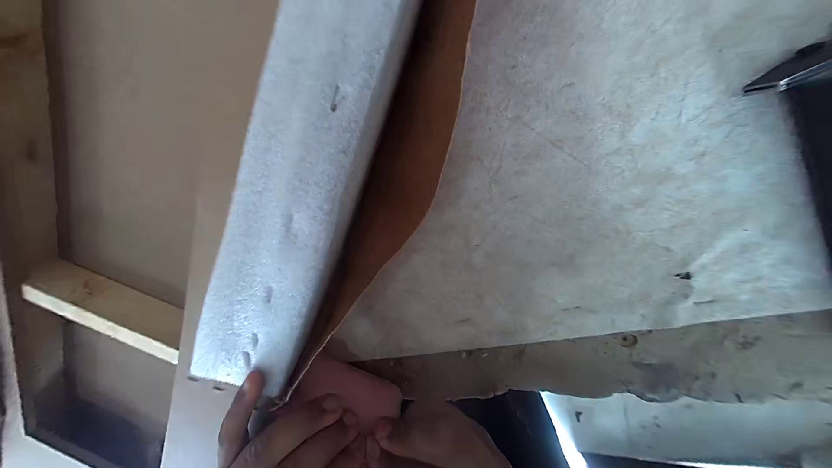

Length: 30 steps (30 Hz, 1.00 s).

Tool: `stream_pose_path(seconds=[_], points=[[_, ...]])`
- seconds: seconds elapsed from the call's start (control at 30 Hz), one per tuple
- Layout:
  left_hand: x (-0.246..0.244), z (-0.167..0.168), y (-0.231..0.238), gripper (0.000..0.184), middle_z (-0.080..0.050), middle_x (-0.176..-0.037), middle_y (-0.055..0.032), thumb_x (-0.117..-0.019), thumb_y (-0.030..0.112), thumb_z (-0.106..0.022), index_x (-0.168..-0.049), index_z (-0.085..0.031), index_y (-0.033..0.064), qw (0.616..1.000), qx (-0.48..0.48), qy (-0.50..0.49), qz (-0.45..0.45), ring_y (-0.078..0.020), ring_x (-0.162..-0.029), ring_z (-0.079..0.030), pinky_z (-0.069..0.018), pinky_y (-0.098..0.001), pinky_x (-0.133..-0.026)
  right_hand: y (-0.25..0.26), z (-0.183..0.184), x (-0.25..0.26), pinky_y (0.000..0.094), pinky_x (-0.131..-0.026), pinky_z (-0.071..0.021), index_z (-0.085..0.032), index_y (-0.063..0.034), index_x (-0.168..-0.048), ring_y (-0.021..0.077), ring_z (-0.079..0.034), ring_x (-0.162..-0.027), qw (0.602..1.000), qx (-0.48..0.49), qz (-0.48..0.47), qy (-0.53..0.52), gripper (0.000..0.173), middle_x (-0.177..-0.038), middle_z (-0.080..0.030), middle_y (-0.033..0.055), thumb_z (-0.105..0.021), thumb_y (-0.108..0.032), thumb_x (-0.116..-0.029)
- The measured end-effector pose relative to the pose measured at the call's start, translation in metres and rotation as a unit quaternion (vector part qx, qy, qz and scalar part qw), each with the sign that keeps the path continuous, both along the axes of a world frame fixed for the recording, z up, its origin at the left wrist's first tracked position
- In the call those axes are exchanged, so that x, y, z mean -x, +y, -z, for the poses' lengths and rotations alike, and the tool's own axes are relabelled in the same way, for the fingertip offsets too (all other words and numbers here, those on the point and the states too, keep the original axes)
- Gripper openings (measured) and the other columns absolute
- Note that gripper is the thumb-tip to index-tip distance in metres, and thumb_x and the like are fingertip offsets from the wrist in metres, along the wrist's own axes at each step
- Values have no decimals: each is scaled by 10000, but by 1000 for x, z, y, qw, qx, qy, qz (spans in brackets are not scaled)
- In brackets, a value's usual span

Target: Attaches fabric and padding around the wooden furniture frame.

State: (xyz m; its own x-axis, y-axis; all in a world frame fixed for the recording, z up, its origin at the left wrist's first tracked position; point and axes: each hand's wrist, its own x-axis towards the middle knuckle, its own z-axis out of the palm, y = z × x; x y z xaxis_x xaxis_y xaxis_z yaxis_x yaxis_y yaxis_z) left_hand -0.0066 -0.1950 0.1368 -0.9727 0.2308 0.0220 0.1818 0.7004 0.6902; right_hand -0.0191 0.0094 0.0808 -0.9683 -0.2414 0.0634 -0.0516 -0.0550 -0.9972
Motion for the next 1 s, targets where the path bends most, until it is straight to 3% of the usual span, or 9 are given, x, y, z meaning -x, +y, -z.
stream_pose_path(seconds=[0.17,0.33,0.43,0.57,0.63,0.73,0.83,0.9,1.0], points=[[-14,7,2,139,-724,-1250,63,-973,197,-708,-1095,-774,196,998,29,46,-29,-144,-1298,-591,-264,-478,-1269,9,-3,15,253,-865,-568,-728,-100,-1045,151,-638,-1026,992,-64,-80,71,121,-1128,-667,58,-726,-77,-927],[-31,7,9,209,-694,-1350,38,-990,214,-679,-1177,-767,194,993,60,80,-66,-223,-1373,-561,-360,-561,-1230,36,-17,28,361,-1025,-533,-657,-234,-1360,224,-582,-1274,952,-183,-218,114,364,-1466,-572,70,-633,-202,-998],[-40,6,7,233,-683,-1371,24,-1000,218,-660,-1206,-764,188,993,64,78,-61,-237,-1393,-543,-356,-571,-1235,55,-37,42,443,-1111,-483,-633,-331,-1401,257,-492,-1400,918,-253,-281,122,380,-1551,-495,78,-606,-305,-1023],[-41,9,8,219,-693,-1351,32,-1002,223,-655,-1180,-776,187,991,63,100,-70,-216,-1394,-542,-350,-559,-1244,139,-75,107,444,-991,-550,-714,-288,-1259,214,-608,-1238,921,-337,-139,133,265,-1423,-602,23,-624,-320,-1012],[-44,11,11,221,-689,-1359,32,-1005,222,-649,-1179,-779,179,989,59,108,-76,-208,-1409,-527,-336,-549,-1257,214,-92,154,442,-919,-580,-719,-65,-1218,281,-634,-1156,894,-424,-30,144,294,-1287,-631,170,-662,-249,-995],[-42,13,11,231,-693,-1350,28,-1008,222,-637,-1180,-778,163,987,62,130,-78,-202,-1424,-509,-319,-529,-1267,300,-94,205,456,-890,-558,-550,64,-1350,322,-609,-1152,853,-520,2,32,652,-1277,-590,285,-712,-428,-954],[-43,12,10,223,-686,-1363,16,-1008,216,-631,-1146,-786,135,987,56,137,-66,-216,-1439,-493,-298,-523,-1279,309,-76,228,491,-880,-585,-514,9,-1415,290,-678,-1039,832,-541,-81,-92,765,-1184,-665,214,-775,-469,-879],[-43,13,6,231,-677,-1379,4,-1007,225,-619,-1125,-791,126,987,58,138,-52,-224,-1446,-483,-280,-528,-1286,292,-61,239,494,-821,-583,-565,-38,-1343,254,-684,-942,822,-553,-90,-98,715,-1092,-689,153,-817,-462,-825],[-43,17,7,249,-690,-1355,-8,-1017,247,-594,-1110,-792,129,985,64,154,-42,-235,-1431,-502,-281,-533,-1282,274,-62,252,469,-778,-590,-577,2,-1251,231,-687,-894,844,-521,-74,-105,578,-1028,-692,144,-840,-214,-785]])
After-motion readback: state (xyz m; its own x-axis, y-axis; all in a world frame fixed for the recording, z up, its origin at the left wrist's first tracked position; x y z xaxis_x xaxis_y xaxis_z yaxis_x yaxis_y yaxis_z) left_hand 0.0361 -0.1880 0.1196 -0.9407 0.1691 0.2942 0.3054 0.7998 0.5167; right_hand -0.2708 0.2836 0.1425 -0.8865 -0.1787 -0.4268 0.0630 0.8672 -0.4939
